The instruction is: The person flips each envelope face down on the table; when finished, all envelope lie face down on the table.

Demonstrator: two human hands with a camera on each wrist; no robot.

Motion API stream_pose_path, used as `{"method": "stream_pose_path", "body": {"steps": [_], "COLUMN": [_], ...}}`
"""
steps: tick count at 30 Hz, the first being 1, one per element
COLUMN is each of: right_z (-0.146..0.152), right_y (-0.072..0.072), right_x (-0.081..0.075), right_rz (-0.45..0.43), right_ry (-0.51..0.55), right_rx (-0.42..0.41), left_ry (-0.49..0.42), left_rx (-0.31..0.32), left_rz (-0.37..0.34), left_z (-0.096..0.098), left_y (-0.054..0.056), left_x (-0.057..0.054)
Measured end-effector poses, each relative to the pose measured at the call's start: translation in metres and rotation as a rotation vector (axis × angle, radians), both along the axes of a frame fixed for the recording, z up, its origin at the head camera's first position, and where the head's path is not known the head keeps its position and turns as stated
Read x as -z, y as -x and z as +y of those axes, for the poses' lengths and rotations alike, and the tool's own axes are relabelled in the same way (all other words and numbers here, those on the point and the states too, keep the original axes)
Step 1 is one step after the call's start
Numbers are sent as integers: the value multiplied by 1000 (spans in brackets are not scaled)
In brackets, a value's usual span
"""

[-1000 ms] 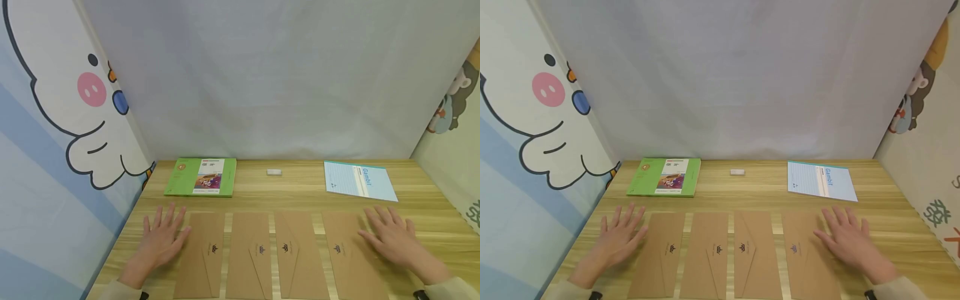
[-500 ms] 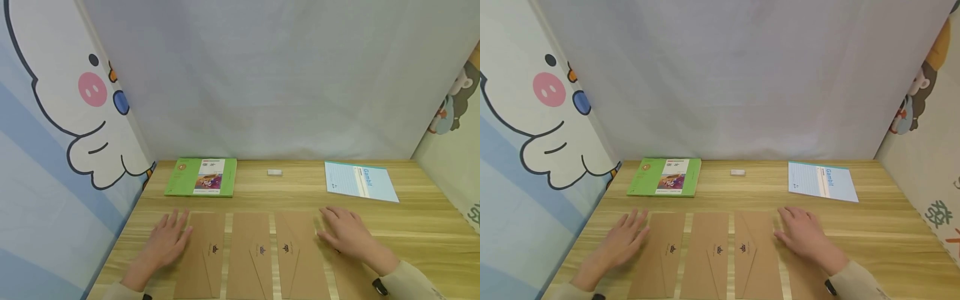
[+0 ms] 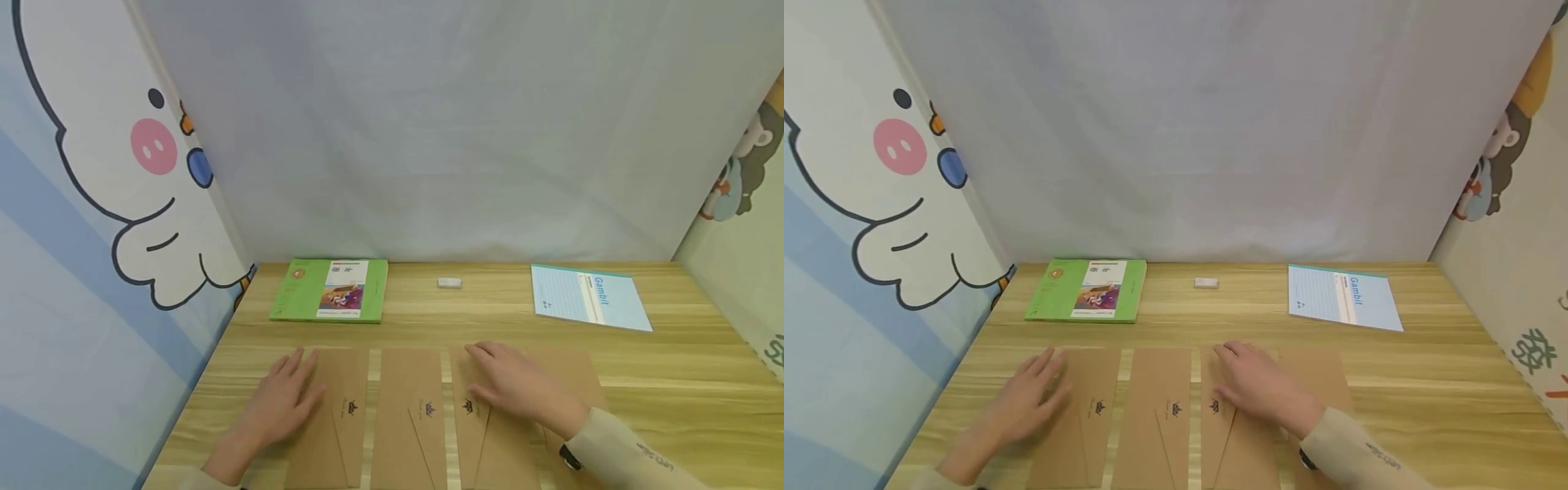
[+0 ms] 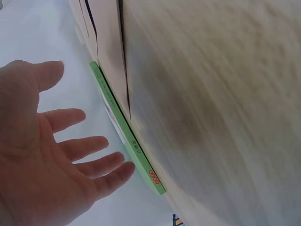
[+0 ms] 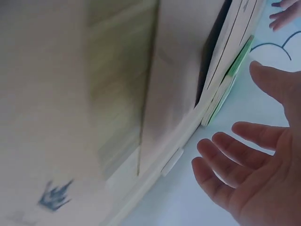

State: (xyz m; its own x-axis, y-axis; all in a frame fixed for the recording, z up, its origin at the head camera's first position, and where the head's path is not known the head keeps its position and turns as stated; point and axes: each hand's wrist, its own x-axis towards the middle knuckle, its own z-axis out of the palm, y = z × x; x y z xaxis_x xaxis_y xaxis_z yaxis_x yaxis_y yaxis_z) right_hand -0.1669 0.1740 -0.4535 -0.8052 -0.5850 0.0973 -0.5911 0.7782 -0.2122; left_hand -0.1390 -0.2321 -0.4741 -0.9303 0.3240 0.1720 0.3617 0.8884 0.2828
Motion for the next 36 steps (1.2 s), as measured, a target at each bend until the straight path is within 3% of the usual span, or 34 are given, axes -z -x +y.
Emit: {"method": "stream_pose_path", "body": {"steps": [3,8,19,26,31,36], "right_z": [-14,-35,-64,-81,-93,-108], "right_y": [2,5,3,-4,-7,-8], "right_x": [0,-1,-8,-3,-3,1], "right_rz": [-8,28,-77,-143,-212,-187], "right_ry": [0,20,18,65,114,99], "right_rx": [-34,-78,-113,-148,-133,-153], "left_ry": [-9,-31,-76,-63,-81,-79], "left_rx": [-4,-50,-199,-215,-203,-197], "left_rz": [24,0,-93,-137,-123,-122], "left_z": [3,8,10,6,6,6], "left_y": [-1,-5,-12,-19,-20,-20], "left_x": [-1,-5,-8,-11,-11,-11]}}
